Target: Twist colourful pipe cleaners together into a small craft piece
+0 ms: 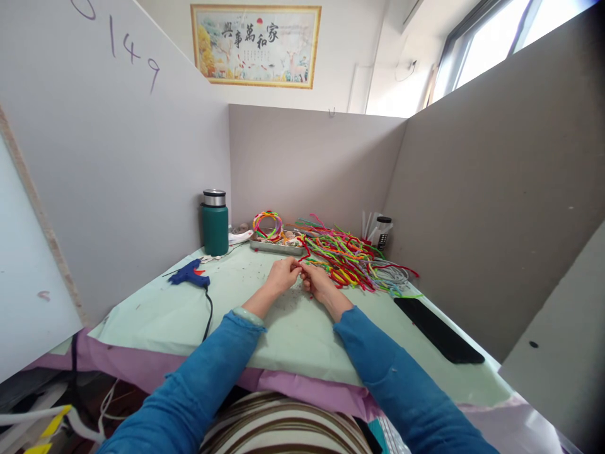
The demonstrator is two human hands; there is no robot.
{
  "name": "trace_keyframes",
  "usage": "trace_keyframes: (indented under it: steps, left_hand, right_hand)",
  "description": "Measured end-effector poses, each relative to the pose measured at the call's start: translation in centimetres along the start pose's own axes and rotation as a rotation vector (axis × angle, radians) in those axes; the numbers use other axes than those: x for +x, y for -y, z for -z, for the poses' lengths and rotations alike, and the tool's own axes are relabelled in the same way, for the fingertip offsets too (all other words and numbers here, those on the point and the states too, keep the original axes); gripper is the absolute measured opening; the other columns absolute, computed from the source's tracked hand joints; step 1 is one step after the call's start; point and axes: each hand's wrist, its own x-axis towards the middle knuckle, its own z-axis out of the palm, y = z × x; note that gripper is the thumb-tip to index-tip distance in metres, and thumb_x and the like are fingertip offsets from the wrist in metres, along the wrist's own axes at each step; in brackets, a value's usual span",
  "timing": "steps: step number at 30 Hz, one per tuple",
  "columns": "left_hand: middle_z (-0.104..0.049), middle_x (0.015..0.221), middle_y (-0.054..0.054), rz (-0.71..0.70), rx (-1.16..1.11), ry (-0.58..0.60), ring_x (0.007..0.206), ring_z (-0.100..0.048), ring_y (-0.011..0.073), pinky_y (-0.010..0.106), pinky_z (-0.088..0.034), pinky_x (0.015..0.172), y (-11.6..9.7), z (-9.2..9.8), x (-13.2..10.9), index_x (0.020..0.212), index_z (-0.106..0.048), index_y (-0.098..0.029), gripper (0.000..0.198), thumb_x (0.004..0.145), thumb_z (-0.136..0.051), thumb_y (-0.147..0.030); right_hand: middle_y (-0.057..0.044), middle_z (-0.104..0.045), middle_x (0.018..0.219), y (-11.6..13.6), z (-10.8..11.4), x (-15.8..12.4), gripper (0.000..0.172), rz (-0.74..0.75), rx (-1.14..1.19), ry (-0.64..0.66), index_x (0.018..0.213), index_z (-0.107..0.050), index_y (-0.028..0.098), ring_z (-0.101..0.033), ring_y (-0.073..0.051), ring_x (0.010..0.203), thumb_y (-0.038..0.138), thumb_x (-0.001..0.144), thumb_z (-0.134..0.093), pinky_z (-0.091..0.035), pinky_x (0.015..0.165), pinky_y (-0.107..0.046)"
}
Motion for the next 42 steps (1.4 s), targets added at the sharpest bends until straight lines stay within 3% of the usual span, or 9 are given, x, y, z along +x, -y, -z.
trace_keyframes:
  steps: [19,32,42]
  left_hand:
    - [-0.071,0.083,0.006,-0.013,0.033,-0.007,0.074,-0.059,0.0143,0.023,-0.041,0.071,0.5,-0.2,0.3,0.086,-0.073,-0.016,0.023,0.078,-0.055,-0.027]
    - [-0.068,0.070,0.004,-0.038,0.070,0.068,0.064,-0.052,0.0115,0.021,-0.036,0.064,1.1,-0.4,0.4,0.077,-0.073,-0.014,0.031,0.082,-0.049,-0.033]
    - [-0.067,0.074,0.006,-0.047,0.114,0.064,0.071,-0.055,0.0152,0.024,-0.038,0.069,1.0,-0.1,0.4,0.083,-0.074,-0.016,0.030,0.082,-0.048,-0.033]
  right_hand:
    - [0.006,-0.045,0.051,-0.1,-0.3,0.0,0.023,0.081,-0.042,-0.083,0.066,-0.046,0.017,-0.034,-0.004,0.034,0.034,0.071,-0.062,-0.021,0.032,-0.018]
    - [0.006,-0.044,0.048,-0.1,-0.3,0.0,0.028,0.145,-0.113,-0.118,0.062,-0.047,0.017,-0.032,-0.004,0.033,0.038,0.068,-0.065,-0.019,0.032,-0.019]
    - [0.006,-0.045,0.049,0.0,-0.3,-0.4,0.036,0.137,-0.141,-0.083,0.063,-0.047,0.018,-0.032,-0.004,0.034,0.047,0.065,-0.068,-0.019,0.033,-0.021]
